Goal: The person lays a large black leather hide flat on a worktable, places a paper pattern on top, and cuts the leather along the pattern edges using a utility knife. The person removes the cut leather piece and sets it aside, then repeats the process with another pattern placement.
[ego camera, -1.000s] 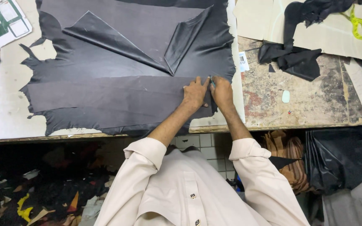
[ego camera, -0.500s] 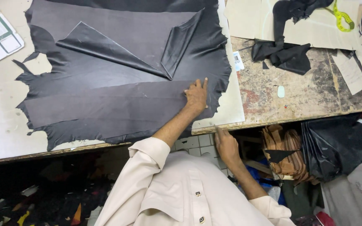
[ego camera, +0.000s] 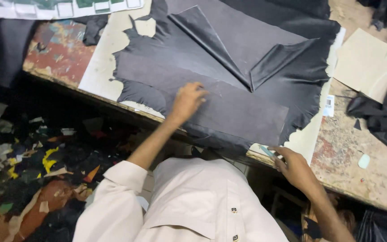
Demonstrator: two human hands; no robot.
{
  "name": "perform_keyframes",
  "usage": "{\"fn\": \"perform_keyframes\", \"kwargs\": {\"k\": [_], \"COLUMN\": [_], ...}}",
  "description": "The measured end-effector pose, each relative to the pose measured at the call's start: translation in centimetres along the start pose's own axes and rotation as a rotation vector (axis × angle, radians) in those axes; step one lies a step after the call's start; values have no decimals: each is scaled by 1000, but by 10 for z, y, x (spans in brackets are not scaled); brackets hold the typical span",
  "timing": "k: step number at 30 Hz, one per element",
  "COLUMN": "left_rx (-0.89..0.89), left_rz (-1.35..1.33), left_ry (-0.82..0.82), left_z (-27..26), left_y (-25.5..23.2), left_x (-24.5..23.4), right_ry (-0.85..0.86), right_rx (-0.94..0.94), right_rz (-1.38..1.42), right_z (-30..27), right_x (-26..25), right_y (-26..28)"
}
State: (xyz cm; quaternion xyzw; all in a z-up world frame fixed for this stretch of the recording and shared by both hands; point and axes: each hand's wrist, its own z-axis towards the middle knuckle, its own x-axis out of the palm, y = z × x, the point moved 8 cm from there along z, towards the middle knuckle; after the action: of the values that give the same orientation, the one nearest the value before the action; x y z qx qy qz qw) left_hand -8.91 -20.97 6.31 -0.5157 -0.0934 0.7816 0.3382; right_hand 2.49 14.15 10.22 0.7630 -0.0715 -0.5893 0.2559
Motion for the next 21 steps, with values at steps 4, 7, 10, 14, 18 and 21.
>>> {"fn": "perform_keyframes", "kwargs": {"k": [4,7,10,14,18,21], "left_rx": [-175,-168,-189,-297,-341,-368], "left_rz": [83,46,88,144,185,207], "left_ry": [74,127,133,147,138,116], "left_z": [-27,-38,-42,-47,-45,-47], "left_y": [88,97,92,93,92,93], "left_x": [-67,-76,-73,-62,-59,-53], "right_ry": [105,197,204,173,179,183], "right_rx": [-432,-705,-959,-1115,-1132,-1126], "right_rz": [-206,-217,-142,-98,-86,-138], "right_z": [82,138,173,190,198,200], "right_x": [29,66,102,135,147,156], "right_y": [75,141,206,244,246,240]}}
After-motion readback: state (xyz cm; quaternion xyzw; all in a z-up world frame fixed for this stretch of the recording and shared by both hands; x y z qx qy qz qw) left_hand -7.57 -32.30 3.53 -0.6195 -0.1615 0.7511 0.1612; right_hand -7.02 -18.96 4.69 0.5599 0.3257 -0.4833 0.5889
